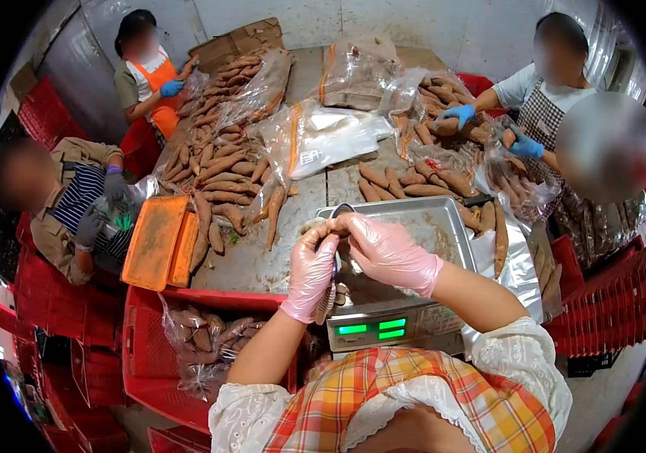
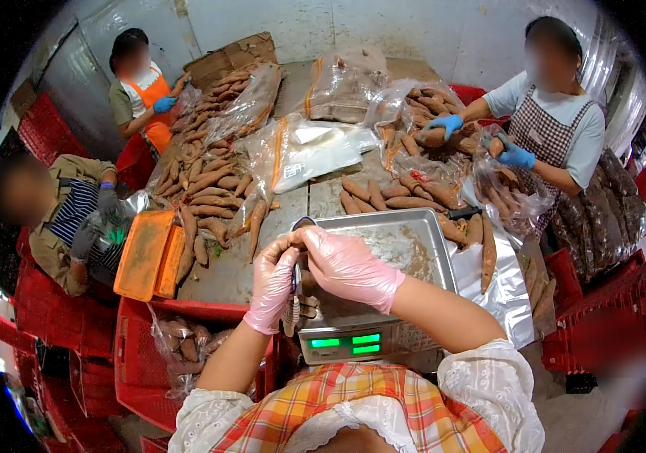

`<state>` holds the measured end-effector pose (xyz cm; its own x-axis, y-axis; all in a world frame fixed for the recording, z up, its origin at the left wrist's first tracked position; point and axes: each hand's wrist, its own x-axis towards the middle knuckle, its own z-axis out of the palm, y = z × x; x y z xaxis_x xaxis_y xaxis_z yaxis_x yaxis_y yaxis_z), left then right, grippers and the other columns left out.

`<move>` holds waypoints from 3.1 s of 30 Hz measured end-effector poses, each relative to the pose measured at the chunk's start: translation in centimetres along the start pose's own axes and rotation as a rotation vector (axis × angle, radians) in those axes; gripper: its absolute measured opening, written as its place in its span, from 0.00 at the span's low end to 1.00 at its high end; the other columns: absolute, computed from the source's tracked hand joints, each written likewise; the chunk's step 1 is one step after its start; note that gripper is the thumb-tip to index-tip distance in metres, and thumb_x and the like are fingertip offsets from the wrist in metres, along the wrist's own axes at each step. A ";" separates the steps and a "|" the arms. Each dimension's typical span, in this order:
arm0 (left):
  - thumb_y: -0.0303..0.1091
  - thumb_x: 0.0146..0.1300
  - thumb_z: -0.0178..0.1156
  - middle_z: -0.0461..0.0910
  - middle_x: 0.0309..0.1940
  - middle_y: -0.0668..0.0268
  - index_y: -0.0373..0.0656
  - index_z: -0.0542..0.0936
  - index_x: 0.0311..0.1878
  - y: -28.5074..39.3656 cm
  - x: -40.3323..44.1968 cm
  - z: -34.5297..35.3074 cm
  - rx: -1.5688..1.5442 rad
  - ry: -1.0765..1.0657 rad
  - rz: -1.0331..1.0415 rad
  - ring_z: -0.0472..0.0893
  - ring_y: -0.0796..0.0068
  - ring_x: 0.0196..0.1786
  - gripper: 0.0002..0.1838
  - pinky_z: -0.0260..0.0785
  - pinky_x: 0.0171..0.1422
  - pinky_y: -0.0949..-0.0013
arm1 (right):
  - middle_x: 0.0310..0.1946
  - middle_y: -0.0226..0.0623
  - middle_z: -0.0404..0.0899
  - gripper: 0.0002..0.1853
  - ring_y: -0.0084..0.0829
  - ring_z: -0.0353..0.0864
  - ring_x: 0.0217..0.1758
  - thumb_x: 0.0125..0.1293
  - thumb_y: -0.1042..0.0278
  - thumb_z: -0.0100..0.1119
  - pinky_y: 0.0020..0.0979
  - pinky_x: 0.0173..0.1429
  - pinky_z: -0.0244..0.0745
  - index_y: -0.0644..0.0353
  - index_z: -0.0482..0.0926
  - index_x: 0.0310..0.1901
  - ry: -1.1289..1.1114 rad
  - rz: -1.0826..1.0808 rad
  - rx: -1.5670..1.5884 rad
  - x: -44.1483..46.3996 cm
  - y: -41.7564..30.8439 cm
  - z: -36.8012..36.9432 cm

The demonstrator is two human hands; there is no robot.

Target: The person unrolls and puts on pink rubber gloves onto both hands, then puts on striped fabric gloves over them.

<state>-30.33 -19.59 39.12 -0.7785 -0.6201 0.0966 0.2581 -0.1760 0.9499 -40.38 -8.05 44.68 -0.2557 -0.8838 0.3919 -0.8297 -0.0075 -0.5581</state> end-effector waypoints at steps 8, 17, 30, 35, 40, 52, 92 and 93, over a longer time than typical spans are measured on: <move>0.31 0.63 0.57 0.75 0.27 0.73 0.40 0.75 0.39 0.1 0.6 -1.5 -0.093 0.079 -0.055 0.71 0.87 0.26 0.06 0.66 0.28 0.81 | 0.30 0.47 0.79 0.07 0.47 0.79 0.33 0.57 0.69 0.52 0.43 0.36 0.75 0.65 0.72 0.33 -0.332 -0.128 -0.340 -0.3 -0.2 0.9; 0.30 0.63 0.55 0.73 0.28 0.75 0.41 0.74 0.45 1.2 -1.0 1.3 0.021 -0.116 -0.170 0.69 0.89 0.26 0.09 0.60 0.28 0.84 | 0.22 0.28 0.76 0.13 0.13 0.64 0.15 0.60 0.75 0.45 0.18 0.17 0.55 0.66 0.79 0.43 -0.236 0.610 1.301 3.7 4.3 0.0; 0.28 0.51 0.59 0.75 0.23 0.55 0.42 0.76 0.29 2.1 0.6 3.0 0.866 0.006 0.478 0.76 0.57 0.29 0.02 0.68 0.32 0.63 | 0.20 0.34 0.78 0.05 0.35 0.80 0.25 0.50 0.66 0.58 0.33 0.30 0.75 0.50 0.80 0.30 0.093 -0.025 0.022 7.4 10.1 7.9; 0.32 0.54 0.58 0.75 0.24 0.56 0.42 0.76 0.30 0.8 0.7 3.4 1.057 -0.101 0.505 0.76 0.59 0.27 0.04 0.67 0.32 0.60 | 0.25 0.37 0.81 0.14 0.36 0.82 0.29 0.52 0.61 0.58 0.36 0.30 0.76 0.50 0.81 0.41 -0.087 -0.270 -0.278 6.8 11.1 5.3; 0.33 0.61 0.59 0.71 0.26 0.73 0.43 0.71 0.38 -3.0 1.1 3.4 0.205 -0.204 -0.221 0.73 0.83 0.27 0.07 0.66 0.29 0.77 | 0.44 0.44 0.79 0.19 0.33 0.80 0.40 0.57 0.70 0.57 0.29 0.45 0.76 0.65 0.73 0.50 -0.188 0.228 1.313 5.1 11.0 3.8; 0.24 0.54 0.53 0.63 0.20 0.76 0.39 0.72 0.40 -1.9 4.8 5.4 0.746 0.034 0.230 0.61 0.86 0.22 0.09 0.55 0.25 0.78 | 0.39 0.46 0.81 0.23 0.42 0.81 0.40 0.65 0.54 0.43 0.38 0.44 0.74 0.53 0.68 0.59 -0.086 0.403 -0.332 7.4 13.4 4.3; 0.23 0.65 0.47 0.79 0.46 0.50 0.33 0.66 0.62 -3.8 3.8 14.7 0.451 -0.460 0.412 0.80 0.71 0.43 0.21 0.73 0.46 0.69 | 0.65 0.44 0.60 0.38 0.41 0.51 0.72 0.48 0.69 0.68 0.34 0.71 0.50 0.55 0.64 0.63 1.119 0.504 0.563 1.9 13.7 -8.7; 0.26 0.66 0.49 0.79 0.45 0.50 0.33 0.69 0.59 -3.7 3.8 14.7 0.614 -0.487 0.549 0.80 0.70 0.44 0.19 0.72 0.47 0.69 | 0.64 0.48 0.60 0.36 0.42 0.56 0.68 0.47 0.69 0.68 0.34 0.66 0.56 0.56 0.66 0.61 1.183 0.541 0.488 2.2 14.7 -8.3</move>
<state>-42.67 -10.04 40.38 -0.8263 -0.0862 0.5565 0.4209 0.5620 0.7120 -57.21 -6.20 43.41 -0.9531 0.0864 0.2901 -0.3011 -0.1725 -0.9379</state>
